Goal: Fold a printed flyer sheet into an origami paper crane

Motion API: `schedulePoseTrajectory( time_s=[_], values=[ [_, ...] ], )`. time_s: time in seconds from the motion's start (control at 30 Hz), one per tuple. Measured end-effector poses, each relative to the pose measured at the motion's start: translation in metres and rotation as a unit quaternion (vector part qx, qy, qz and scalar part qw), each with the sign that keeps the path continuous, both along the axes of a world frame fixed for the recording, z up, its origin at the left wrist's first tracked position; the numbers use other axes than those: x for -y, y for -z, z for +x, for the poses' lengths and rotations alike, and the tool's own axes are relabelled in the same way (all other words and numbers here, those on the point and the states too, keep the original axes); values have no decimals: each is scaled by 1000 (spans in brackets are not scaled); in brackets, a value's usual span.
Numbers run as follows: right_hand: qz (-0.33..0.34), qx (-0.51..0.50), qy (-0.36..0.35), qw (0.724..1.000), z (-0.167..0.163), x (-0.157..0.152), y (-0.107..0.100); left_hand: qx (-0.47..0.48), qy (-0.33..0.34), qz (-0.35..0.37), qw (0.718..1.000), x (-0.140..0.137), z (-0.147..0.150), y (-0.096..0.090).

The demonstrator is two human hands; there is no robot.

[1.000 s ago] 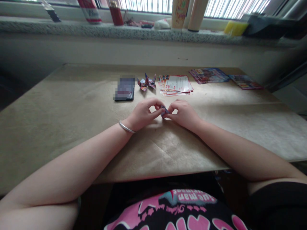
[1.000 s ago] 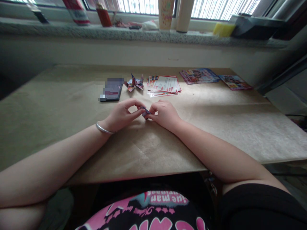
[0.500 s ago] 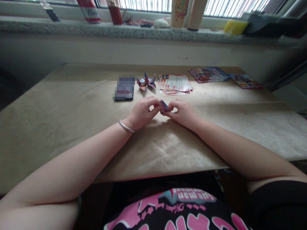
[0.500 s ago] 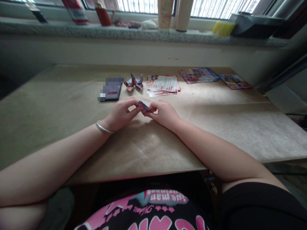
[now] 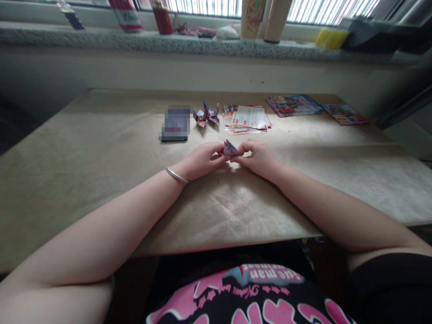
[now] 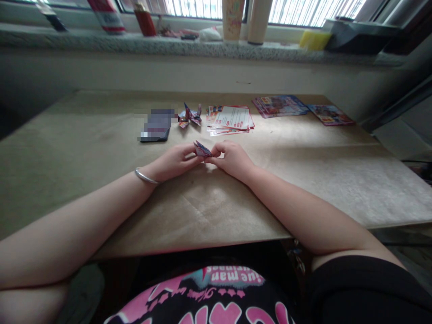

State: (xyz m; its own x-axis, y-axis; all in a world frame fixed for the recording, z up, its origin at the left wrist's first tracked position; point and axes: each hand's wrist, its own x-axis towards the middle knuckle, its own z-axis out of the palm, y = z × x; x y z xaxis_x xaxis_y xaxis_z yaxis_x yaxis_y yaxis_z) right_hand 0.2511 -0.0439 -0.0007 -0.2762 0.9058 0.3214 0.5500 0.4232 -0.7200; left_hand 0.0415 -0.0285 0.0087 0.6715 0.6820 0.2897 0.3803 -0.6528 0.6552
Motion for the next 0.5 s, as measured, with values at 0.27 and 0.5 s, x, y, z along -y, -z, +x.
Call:
schedulePoseTrajectory(
  time_s=[0.27,0.5],
  values=[
    [13,-2,-31,999,-2,3,-3,1,-26,52,998,1,2,1],
    [44,81,-37,995,1,2,-3,-11,-23,51,998,1,0,2]
  ],
)
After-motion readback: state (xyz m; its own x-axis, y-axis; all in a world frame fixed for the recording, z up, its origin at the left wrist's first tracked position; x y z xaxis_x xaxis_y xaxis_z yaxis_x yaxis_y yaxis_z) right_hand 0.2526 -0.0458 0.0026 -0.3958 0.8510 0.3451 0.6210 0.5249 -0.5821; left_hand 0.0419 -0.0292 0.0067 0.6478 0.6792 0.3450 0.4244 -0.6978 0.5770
